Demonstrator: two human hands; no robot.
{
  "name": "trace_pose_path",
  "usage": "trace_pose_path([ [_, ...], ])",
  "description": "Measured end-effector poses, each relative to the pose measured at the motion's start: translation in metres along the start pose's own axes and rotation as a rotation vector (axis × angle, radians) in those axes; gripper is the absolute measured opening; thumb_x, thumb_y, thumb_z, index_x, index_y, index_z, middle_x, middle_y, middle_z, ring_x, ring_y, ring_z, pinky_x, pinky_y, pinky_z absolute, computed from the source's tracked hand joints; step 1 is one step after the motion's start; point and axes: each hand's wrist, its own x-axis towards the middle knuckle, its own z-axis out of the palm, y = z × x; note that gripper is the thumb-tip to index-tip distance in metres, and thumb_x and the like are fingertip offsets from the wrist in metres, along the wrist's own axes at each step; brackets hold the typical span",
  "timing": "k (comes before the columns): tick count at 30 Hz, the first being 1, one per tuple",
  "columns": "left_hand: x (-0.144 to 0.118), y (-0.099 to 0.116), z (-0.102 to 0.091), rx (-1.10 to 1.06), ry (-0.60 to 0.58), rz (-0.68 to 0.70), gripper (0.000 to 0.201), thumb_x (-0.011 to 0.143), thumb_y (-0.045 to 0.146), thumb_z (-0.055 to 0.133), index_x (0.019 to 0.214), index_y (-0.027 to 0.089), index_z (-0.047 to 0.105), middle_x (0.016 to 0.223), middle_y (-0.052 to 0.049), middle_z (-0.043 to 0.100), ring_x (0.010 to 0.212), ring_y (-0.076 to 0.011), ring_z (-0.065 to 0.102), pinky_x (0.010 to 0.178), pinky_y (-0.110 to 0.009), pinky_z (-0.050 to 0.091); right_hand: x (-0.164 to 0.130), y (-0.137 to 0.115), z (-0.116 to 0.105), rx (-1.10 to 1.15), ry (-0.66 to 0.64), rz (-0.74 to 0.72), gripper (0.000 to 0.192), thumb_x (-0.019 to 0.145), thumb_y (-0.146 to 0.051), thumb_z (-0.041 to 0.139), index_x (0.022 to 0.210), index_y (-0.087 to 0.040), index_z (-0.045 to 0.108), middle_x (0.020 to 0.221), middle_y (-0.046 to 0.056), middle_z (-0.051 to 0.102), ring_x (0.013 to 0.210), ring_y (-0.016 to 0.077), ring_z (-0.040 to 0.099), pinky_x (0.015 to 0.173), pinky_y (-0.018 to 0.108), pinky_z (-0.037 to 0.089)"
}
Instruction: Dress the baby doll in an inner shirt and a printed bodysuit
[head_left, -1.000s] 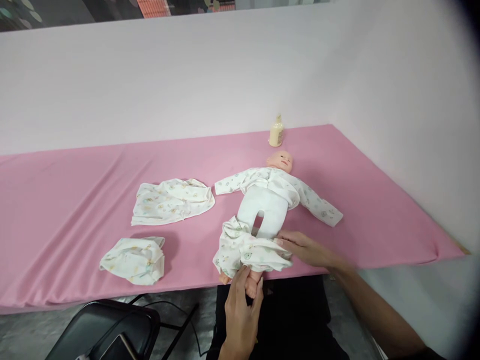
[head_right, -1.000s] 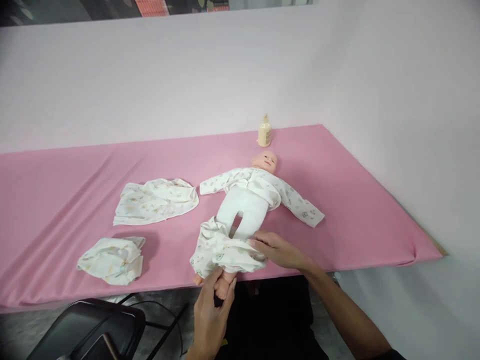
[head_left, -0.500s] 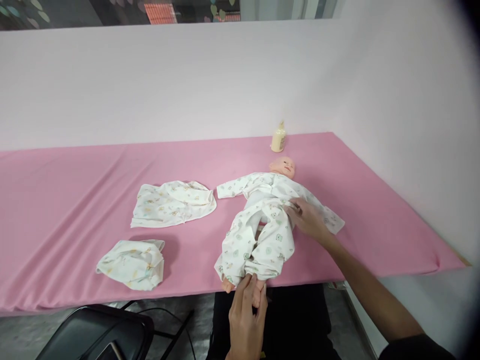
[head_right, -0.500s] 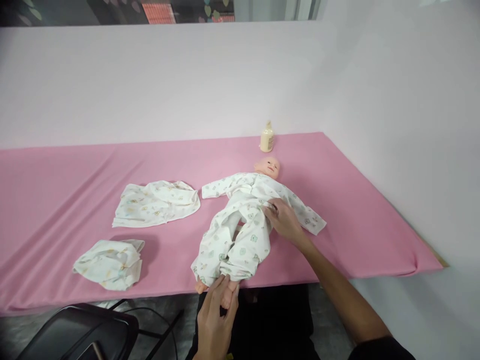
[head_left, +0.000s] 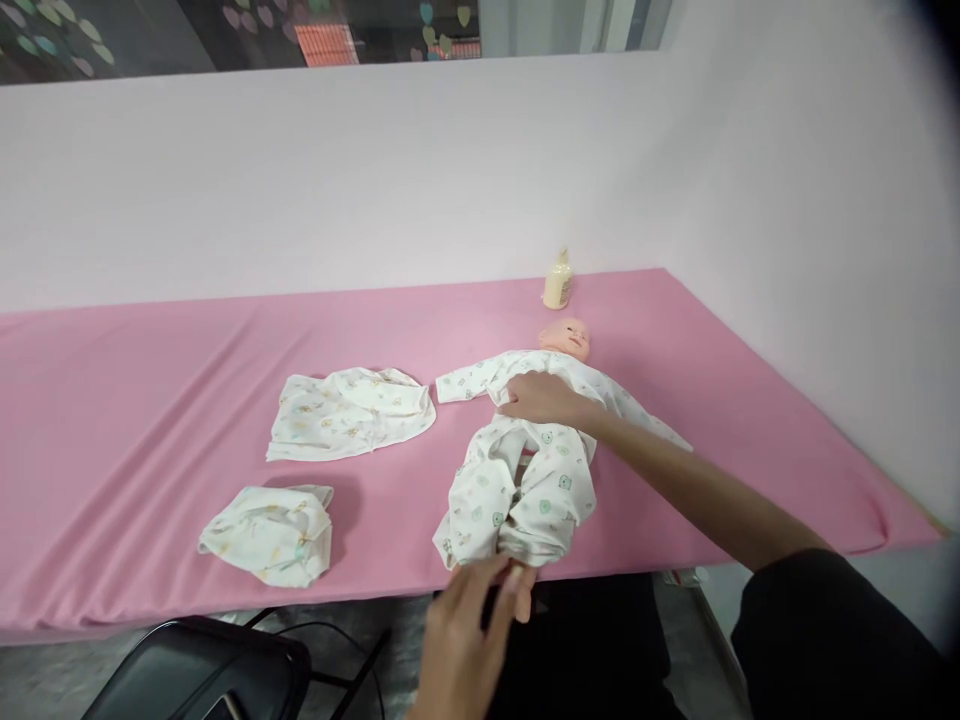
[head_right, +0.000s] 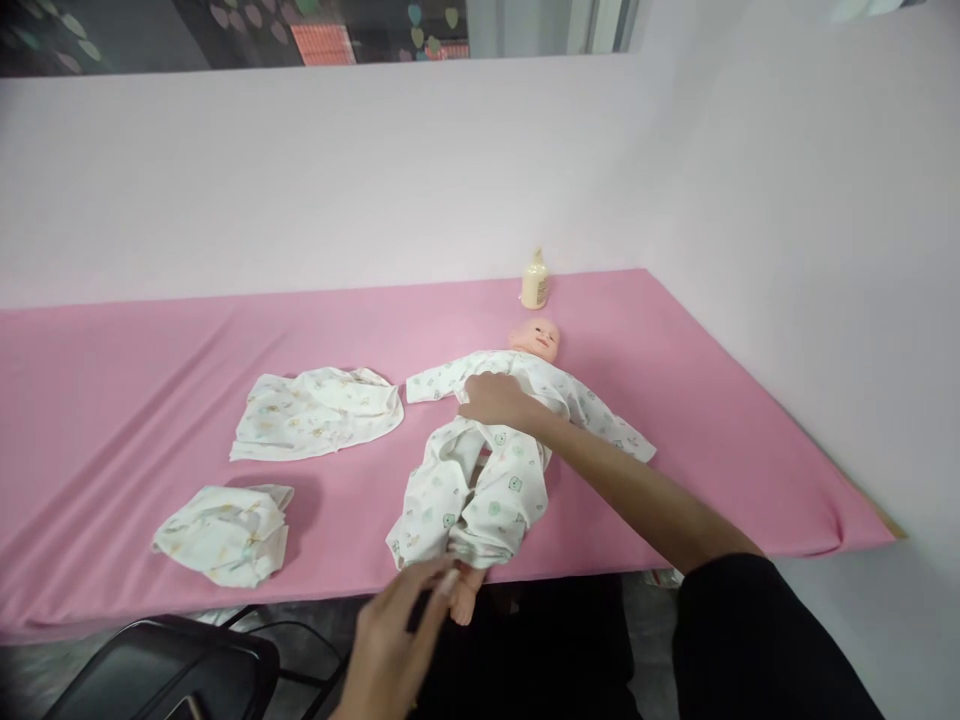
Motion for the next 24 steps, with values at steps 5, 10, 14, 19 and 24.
trace_pose_path([
  [5, 0.094, -0.024, -0.048, -0.391, 0.084, -0.348, 0.033, 0.092, 0.043, 0.054, 0.078, 0.016, 0.065, 0.073, -0.003, 0.067, 0.071, -0.0140, 0.062, 0.071, -0.024, 0.051, 0.008, -0.022, -0.006, -0.065, -0.136, -0.016, 0.024, 0.072, -0.041, 0.064, 0.073, -0.018, 0.059, 0.068, 0.006, 0.060, 0.068, 0.0213, 0.059, 0.063, 0.031, 0.036],
  [10, 0.196, -0.063, -0.020, -1.102, -0.095, -0.628, 0.015, 0.085, 0.023, 0.065, 0.090, 0.010, 0.067, 0.090, -0.010, 0.070, 0.086, -0.0161, 0.066, 0.090, -0.028, 0.052, 0.005, -0.028, -0.003, -0.054, -0.297, -0.183, 0.041, 0.074, -0.057, 0.062, 0.061, -0.019, 0.055, 0.059, 0.002, 0.056, 0.065, 0.0206, 0.058, 0.062, 0.031, 0.037],
  [14, 0.239, -0.070, 0.023, -1.295, -0.167, -0.790, 0.016, 0.089, 0.024, 0.062, 0.089, 0.008, 0.062, 0.079, -0.010, 0.066, 0.077, -0.0161, 0.067, 0.085, -0.028, 0.053, -0.001, -0.025, 0.005, -0.051, -0.340, -0.193, 0.050, 0.079, -0.058, 0.057, 0.048, -0.019, 0.049, 0.051, 0.002, 0.052, 0.059, 0.0190, 0.055, 0.064, 0.033, 0.038],
  [19, 0.257, -0.055, 0.058, -1.383, -0.209, -0.656, 0.028, 0.087, 0.039, 0.063, 0.098, 0.013, 0.064, 0.085, -0.008, 0.070, 0.090, -0.0206, 0.068, 0.088, -0.031, 0.053, -0.018, -0.022, 0.010, 0.038, -0.277, -0.238, 0.056, 0.085, -0.059, 0.050, 0.044, -0.020, 0.048, 0.048, 0.002, 0.051, 0.057, 0.0184, 0.052, 0.066, 0.034, 0.037],
  [24, 0.269, -0.046, 0.079, -1.365, -0.227, -0.516, 0.036, 0.086, 0.048, 0.062, 0.093, 0.013, 0.066, 0.082, -0.008, 0.072, 0.092, -0.0216, 0.068, 0.090, -0.031, 0.051, -0.028, -0.016, 0.008, 0.064, -0.305, -0.198, 0.055, 0.080, -0.060, 0.055, 0.045, -0.020, 0.044, 0.048, 0.000, 0.049, 0.049, 0.0136, 0.044, 0.055, 0.030, 0.033],
])
